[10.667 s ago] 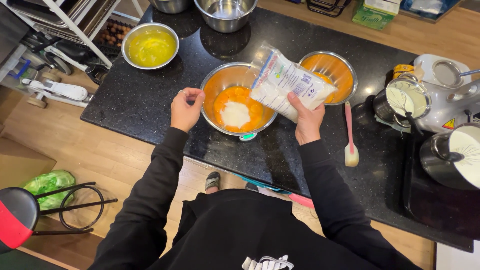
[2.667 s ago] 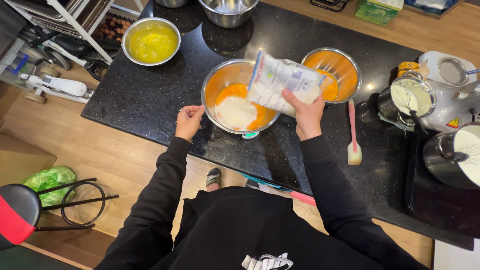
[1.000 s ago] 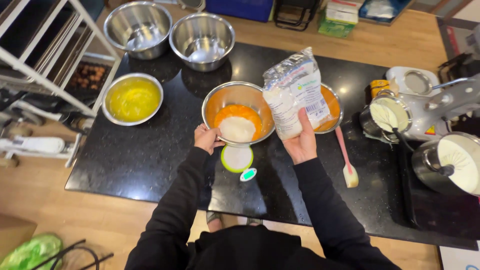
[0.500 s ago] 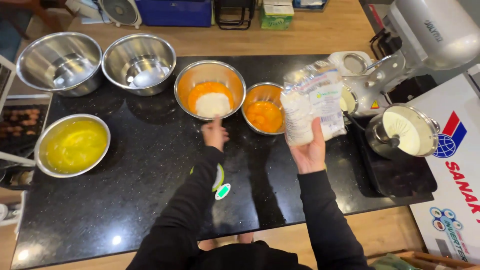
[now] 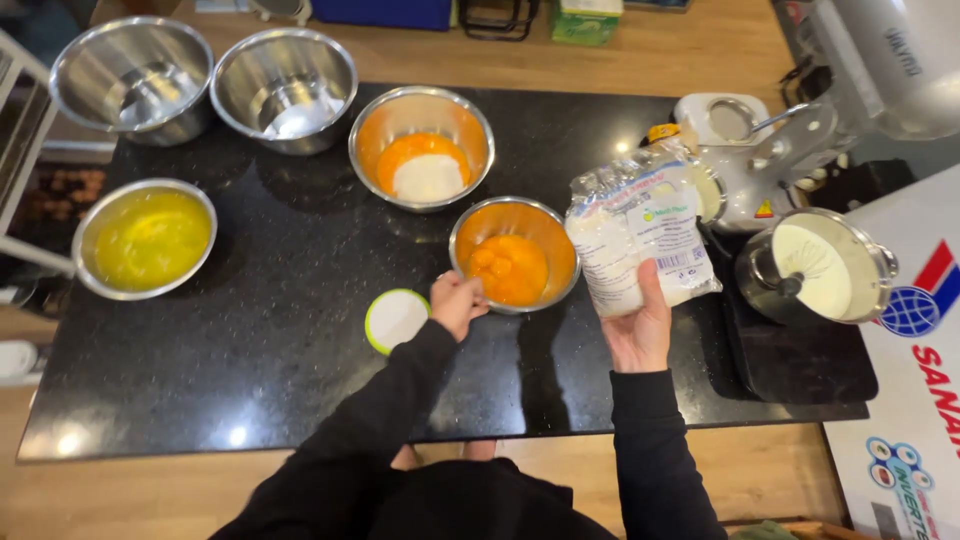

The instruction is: The person pours a white granular substance from a plastic bag into two metal bowls containing egg yolks. They then retrieve a small packet from a floor storage bin and add its contents to a pot of liquid on the stove, stirring the mixture with a whisk.

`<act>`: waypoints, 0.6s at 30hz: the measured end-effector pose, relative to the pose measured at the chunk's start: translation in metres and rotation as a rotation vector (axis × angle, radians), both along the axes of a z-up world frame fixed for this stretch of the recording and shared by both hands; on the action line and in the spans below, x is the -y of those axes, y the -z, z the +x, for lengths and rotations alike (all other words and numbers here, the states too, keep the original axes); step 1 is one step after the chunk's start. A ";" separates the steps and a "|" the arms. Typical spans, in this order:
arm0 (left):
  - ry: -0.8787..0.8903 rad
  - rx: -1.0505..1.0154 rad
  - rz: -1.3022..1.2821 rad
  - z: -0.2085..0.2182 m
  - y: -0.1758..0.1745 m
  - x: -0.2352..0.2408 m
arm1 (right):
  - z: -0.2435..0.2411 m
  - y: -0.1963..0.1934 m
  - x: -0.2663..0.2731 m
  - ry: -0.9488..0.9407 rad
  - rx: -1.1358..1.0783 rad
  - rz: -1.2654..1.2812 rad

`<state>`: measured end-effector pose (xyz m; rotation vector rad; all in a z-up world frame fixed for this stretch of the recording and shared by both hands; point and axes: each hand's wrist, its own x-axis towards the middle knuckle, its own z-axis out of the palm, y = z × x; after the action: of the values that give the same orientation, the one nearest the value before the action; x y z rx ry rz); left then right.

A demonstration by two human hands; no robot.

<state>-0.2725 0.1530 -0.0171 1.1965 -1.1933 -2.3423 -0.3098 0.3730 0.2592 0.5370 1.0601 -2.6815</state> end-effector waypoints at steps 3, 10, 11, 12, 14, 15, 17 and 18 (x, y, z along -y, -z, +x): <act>-0.062 -0.036 0.047 0.074 -0.056 0.013 | -0.002 0.010 0.002 -0.102 0.006 0.038; -0.260 -0.050 -0.043 0.173 -0.058 0.056 | 0.005 0.043 0.036 -0.286 -0.066 -0.040; -0.309 -0.060 -0.047 0.179 -0.061 0.058 | 0.005 0.050 0.040 -0.326 -0.107 -0.023; -0.357 -0.070 -0.052 0.186 -0.063 0.061 | 0.005 0.056 0.043 -0.365 -0.149 -0.007; -0.378 -0.062 -0.082 0.197 -0.054 0.068 | 0.008 0.060 0.052 -0.412 -0.148 -0.014; -0.385 -0.054 -0.102 0.202 -0.049 0.071 | 0.009 0.062 0.055 -0.444 -0.147 -0.011; -0.414 -0.050 -0.099 0.209 -0.013 0.085 | 0.013 0.061 0.062 -0.471 -0.148 -0.010; -0.430 -0.046 -0.094 0.213 0.006 0.091 | 0.016 0.061 0.065 -0.484 -0.150 -0.007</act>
<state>-0.0595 0.0623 -0.0231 1.2176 -0.9103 -1.9636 -0.2935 0.3083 0.1983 0.0604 1.0558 -2.3183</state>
